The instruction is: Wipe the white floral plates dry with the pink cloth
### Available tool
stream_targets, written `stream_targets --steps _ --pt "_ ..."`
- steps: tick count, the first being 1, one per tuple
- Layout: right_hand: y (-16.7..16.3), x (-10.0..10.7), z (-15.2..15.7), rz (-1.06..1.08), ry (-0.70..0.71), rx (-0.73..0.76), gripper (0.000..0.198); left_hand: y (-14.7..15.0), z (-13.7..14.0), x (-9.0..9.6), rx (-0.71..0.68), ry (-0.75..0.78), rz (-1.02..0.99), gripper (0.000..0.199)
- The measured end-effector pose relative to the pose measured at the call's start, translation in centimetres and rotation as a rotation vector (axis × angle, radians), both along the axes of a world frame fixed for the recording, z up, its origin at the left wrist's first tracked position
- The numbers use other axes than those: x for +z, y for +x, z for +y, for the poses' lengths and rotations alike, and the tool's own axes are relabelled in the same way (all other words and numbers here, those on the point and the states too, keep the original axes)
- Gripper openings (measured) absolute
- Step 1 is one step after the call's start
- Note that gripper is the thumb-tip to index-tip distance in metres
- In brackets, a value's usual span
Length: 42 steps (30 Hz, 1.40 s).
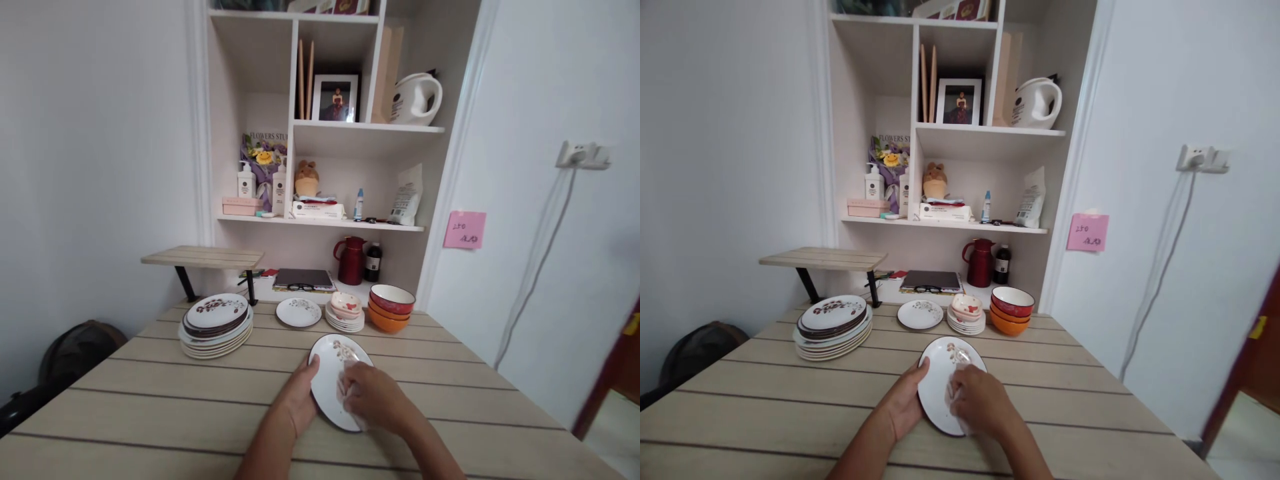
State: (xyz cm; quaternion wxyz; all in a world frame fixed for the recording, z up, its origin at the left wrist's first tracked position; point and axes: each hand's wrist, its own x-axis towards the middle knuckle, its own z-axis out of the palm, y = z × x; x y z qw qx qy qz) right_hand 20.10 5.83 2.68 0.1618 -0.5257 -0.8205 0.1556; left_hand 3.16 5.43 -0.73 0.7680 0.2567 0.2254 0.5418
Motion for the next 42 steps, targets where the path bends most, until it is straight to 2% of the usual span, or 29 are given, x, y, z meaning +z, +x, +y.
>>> stream_targets --steps 3,7,11,15,17,20,23,25,30,33,35,38,42 --pt "-2.4 -0.4 0.2 0.145 0.042 0.036 0.017 0.0 0.1 0.2 -0.010 -0.003 -0.009 0.054" --pt "-3.9 -0.5 1.5 0.249 0.178 -0.076 0.022 0.0 0.2 0.4 0.009 -0.024 0.000 0.052" --pt "-2.2 -0.1 2.5 0.211 0.226 -0.211 0.027 0.0 0.2 0.2 0.008 -0.016 -0.011 0.056" --pt "0.2 -0.1 1.9 0.052 0.145 -0.283 0.024 0.1 0.1 -0.1 0.012 -0.012 -0.009 0.059" --pt "0.6 -0.2 1.2 -0.003 0.092 -0.230 0.020 0.2 0.1 -0.3 0.026 -0.022 -0.004 0.057" --pt "-0.1 -0.4 0.4 -0.002 0.037 -0.072 0.017 0.3 0.4 -0.6 0.050 -0.032 0.008 0.051" --pt "-1.8 -0.8 0.4 0.138 0.013 0.058 0.019 0.4 0.9 -0.9 0.051 -0.027 0.006 0.044" --pt "-2.9 -1.1 0.9 0.255 0.035 0.071 0.021 0.5 1.1 -1.0 0.059 -0.031 0.006 0.042" --pt "-3.1 -1.3 2.8 0.320 0.169 -0.094 0.026 0.6 0.8 -0.9 0.091 -0.058 0.047 0.046" --pt "-1.5 -1.0 3.3 0.199 0.176 -0.238 0.026 0.6 0.5 -0.6 0.082 -0.078 0.070 0.049" --pt "-0.3 -0.8 3.0 0.085 0.133 -0.276 0.023 0.5 0.5 -0.6 0.075 -0.101 0.080 0.051" --pt "0.6 -0.6 1.6 -0.002 0.066 -0.190 0.016 0.5 0.5 -0.8 0.085 -0.111 0.066 0.050" --pt "-0.8 -0.7 0.1 0.058 0.023 0.027 0.013 0.6 0.6 -1.1 0.074 -0.079 0.021 0.047"
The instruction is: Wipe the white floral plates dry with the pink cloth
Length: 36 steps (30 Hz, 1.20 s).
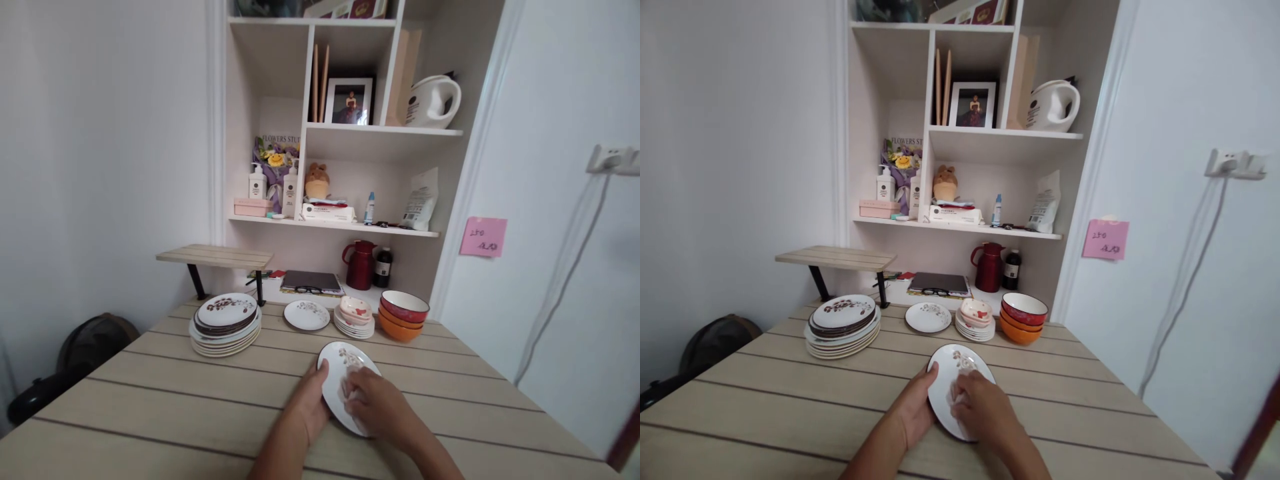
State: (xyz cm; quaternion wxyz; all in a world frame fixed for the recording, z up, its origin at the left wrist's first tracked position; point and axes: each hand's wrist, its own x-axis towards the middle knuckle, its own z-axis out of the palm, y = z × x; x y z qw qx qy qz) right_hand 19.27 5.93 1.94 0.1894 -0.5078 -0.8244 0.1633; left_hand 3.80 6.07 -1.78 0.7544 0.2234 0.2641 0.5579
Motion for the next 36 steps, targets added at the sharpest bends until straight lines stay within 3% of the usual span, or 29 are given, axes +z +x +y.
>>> stream_targets --steps 3,7,12,15,19,23,25,30,36 --pt "-2.1 -0.3 0.2 0.132 0.019 0.083 0.014 0.2 0.3 -0.1 0.024 0.017 -0.015 0.047" --pt "-3.4 -0.7 1.6 0.233 0.097 -0.012 0.020 0.2 0.4 0.0 0.036 -0.001 0.011 0.050" --pt "-1.0 -0.6 3.4 0.097 0.122 -0.226 0.026 0.0 -0.1 0.1 0.046 -0.036 0.069 0.051" --pt "0.9 -0.2 3.4 -0.002 0.067 -0.260 0.022 0.0 -0.2 0.3 0.022 -0.051 0.081 0.049" --pt "1.5 0.2 2.1 -0.055 0.019 -0.157 0.014 0.1 -0.2 0.4 0.020 -0.060 0.091 0.044" --pt "-0.1 -0.1 1.0 0.058 -0.002 0.031 0.013 0.2 0.0 0.2 0.034 -0.033 0.071 0.041" --pt "-1.3 -0.4 1.0 0.141 0.021 0.037 0.015 0.2 0.1 0.1 0.051 -0.022 0.064 0.043" --pt "-3.2 -0.8 2.4 0.204 0.095 -0.107 0.023 0.3 0.3 0.2 0.063 -0.024 0.069 0.045" --pt "0.0 -0.2 3.1 -0.010 0.059 -0.278 0.021 0.1 -0.1 0.3 0.044 -0.062 0.104 0.044"
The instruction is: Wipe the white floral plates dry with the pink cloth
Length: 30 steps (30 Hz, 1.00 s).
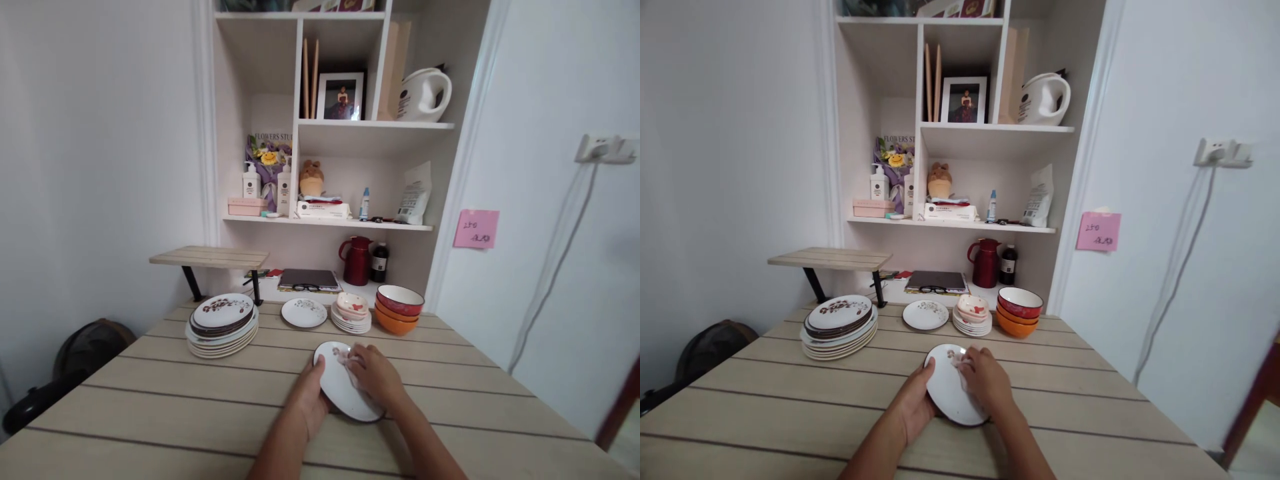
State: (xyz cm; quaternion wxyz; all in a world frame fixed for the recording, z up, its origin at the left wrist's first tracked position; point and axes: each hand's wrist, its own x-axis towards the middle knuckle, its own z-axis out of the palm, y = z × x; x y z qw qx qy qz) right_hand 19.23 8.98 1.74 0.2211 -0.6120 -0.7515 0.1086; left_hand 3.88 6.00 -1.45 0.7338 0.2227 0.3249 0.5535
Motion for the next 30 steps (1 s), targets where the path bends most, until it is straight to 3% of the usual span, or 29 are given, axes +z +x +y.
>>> stream_targets --steps 5,10,15,18,21,25,28,30 --pt "1.4 0.2 -1.8 -0.027 -0.054 0.163 0.012 0.2 -0.2 -0.1 -0.022 0.025 -0.036 0.047" --pt "-1.5 0.0 -2.2 0.140 -0.009 0.325 0.014 0.4 0.5 -0.5 -0.002 0.043 -0.069 0.049" --pt "-2.7 -0.4 -0.6 0.168 0.059 0.165 0.022 0.3 0.7 -0.7 0.021 0.030 -0.056 0.049" --pt "-1.1 -0.3 0.0 0.069 0.028 0.038 0.023 0.2 0.4 -0.6 0.025 0.024 -0.045 0.048" --pt "0.9 0.0 -0.4 -0.034 -0.033 0.011 0.019 0.2 0.1 -0.5 -0.004 0.032 -0.052 0.049" --pt "1.4 0.2 -1.9 -0.071 -0.074 0.176 0.012 0.3 0.3 -0.8 -0.035 0.057 -0.064 0.051" --pt "-0.2 0.1 -2.5 0.051 -0.052 0.333 0.014 0.3 0.6 -1.0 -0.025 0.058 -0.056 0.052" --pt "-1.6 0.0 -2.4 0.152 -0.014 0.347 0.018 0.3 0.8 -1.0 -0.016 0.052 -0.053 0.052"
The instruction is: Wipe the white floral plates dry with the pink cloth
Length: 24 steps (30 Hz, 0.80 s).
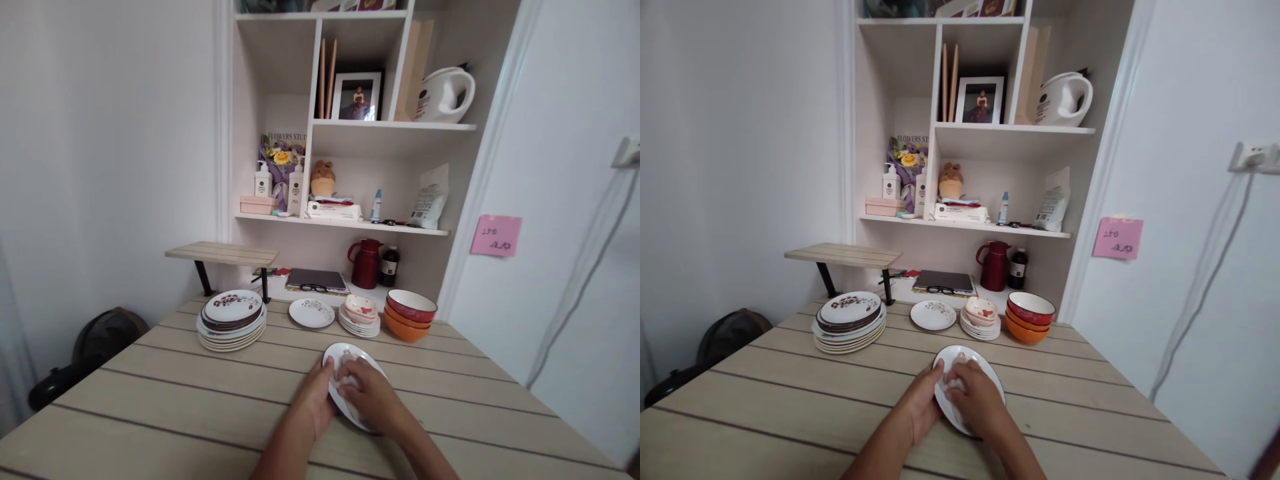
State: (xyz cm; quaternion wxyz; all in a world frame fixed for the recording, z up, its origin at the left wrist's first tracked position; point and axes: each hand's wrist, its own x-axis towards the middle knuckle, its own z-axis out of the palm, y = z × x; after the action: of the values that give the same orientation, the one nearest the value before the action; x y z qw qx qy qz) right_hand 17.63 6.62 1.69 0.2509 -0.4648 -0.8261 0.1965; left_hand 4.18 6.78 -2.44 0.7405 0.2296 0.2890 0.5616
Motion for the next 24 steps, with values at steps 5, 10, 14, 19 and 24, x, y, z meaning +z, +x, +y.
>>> stream_targets --steps 5,10,14,19,24 --pt "-1.2 -0.5 1.7 0.081 0.048 -0.115 0.028 -0.2 -0.1 0.3 0.030 -0.009 0.011 0.050" --pt "1.4 -0.1 2.5 -0.103 0.009 -0.302 0.022 -0.3 -0.4 0.5 0.018 -0.029 0.029 0.049" --pt "3.4 0.3 1.5 -0.189 -0.032 -0.244 0.015 -0.3 -0.7 0.7 -0.006 -0.035 0.035 0.047" --pt "2.2 0.2 0.1 -0.112 -0.035 -0.040 0.014 0.0 -0.6 0.8 0.011 -0.020 0.021 0.044" --pt "-0.6 -0.3 1.1 0.068 0.019 -0.067 0.025 -0.1 -0.4 0.8 0.032 -0.029 0.033 0.045"
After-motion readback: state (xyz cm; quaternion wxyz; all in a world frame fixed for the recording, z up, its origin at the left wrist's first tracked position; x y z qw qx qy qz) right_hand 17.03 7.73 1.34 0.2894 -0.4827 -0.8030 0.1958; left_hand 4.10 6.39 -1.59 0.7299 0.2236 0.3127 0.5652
